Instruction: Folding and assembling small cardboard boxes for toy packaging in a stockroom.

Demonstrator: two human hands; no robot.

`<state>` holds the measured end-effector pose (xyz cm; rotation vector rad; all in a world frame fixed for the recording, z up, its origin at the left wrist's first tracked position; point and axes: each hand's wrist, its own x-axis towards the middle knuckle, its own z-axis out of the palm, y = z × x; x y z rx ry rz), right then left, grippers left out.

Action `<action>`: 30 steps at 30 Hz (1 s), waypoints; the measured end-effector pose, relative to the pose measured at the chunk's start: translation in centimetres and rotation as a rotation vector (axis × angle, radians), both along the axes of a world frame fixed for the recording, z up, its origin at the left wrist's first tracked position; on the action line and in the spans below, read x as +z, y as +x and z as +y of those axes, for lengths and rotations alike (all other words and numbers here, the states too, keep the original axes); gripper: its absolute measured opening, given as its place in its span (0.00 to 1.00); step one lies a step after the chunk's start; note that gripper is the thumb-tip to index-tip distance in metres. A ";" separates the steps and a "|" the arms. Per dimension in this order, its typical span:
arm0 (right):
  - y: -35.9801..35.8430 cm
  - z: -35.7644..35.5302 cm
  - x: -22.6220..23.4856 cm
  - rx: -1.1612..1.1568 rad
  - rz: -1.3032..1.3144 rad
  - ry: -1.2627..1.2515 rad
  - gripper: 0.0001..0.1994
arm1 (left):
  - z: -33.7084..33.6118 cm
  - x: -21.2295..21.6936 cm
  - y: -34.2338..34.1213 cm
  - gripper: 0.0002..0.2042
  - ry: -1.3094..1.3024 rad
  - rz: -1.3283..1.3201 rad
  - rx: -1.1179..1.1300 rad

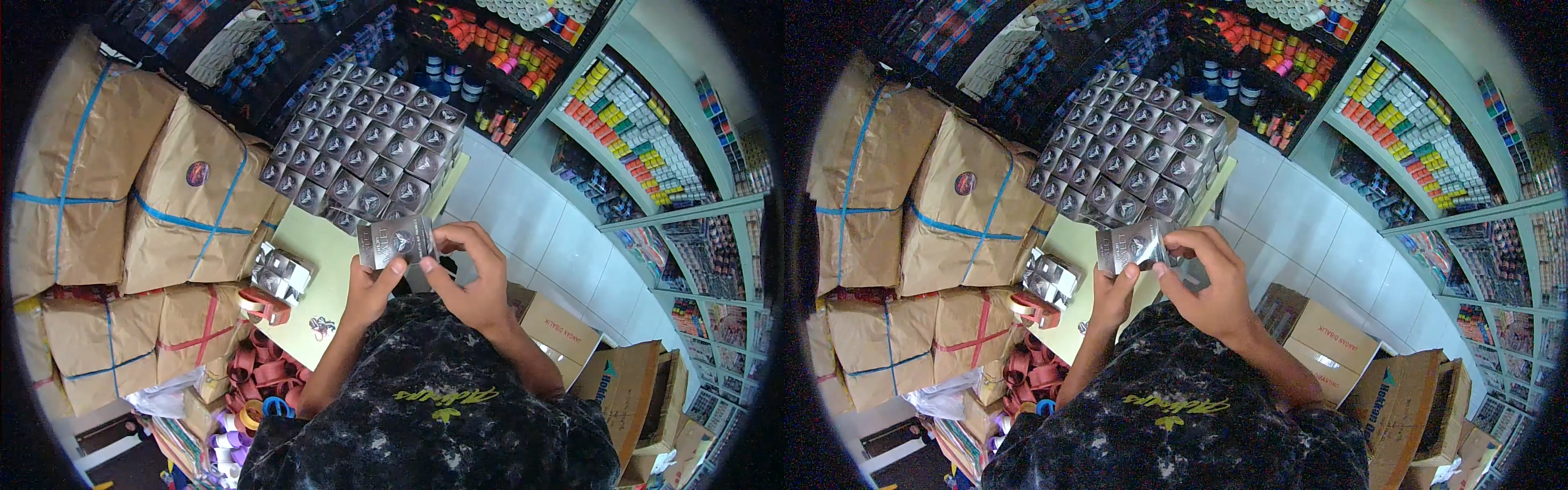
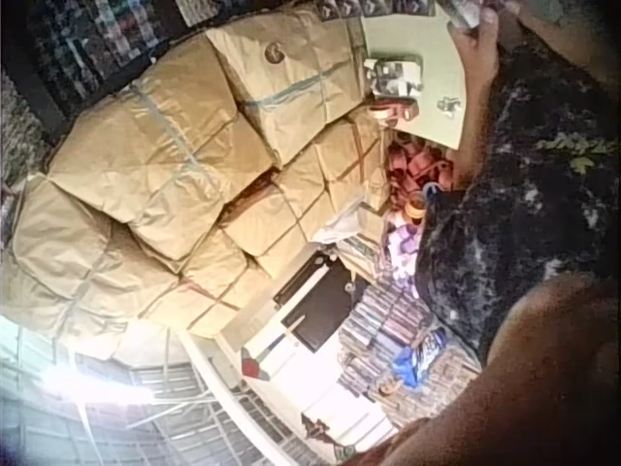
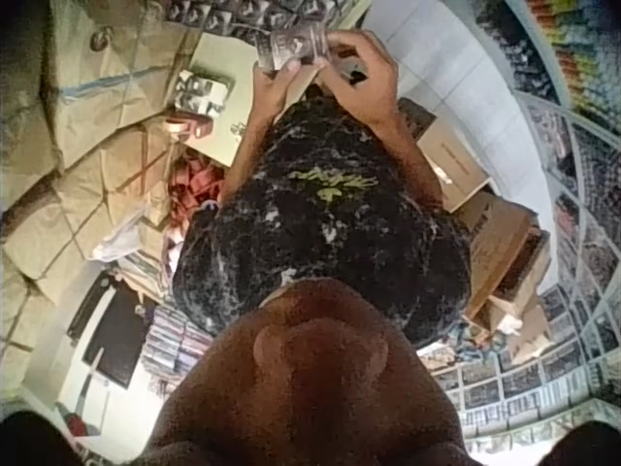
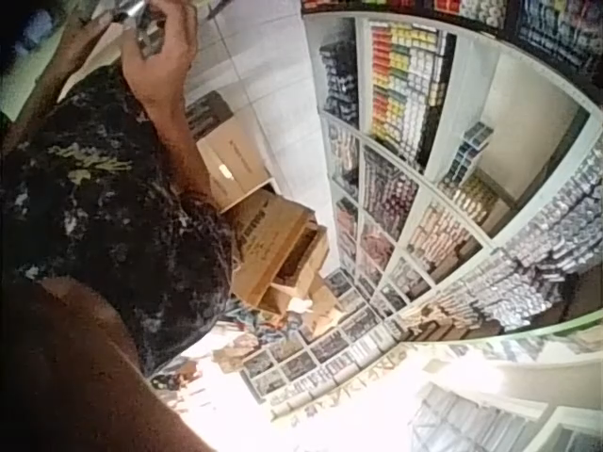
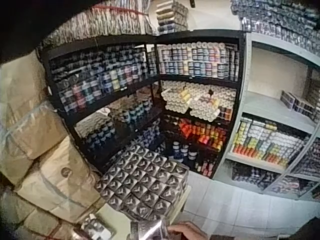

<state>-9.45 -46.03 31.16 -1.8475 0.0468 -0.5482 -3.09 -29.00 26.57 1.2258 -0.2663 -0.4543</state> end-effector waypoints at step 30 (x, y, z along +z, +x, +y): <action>0.3 -1.2 -2.9 0.049 -0.268 -0.321 0.14 | 4.0 -0.7 2.3 0.35 -0.501 0.686 0.016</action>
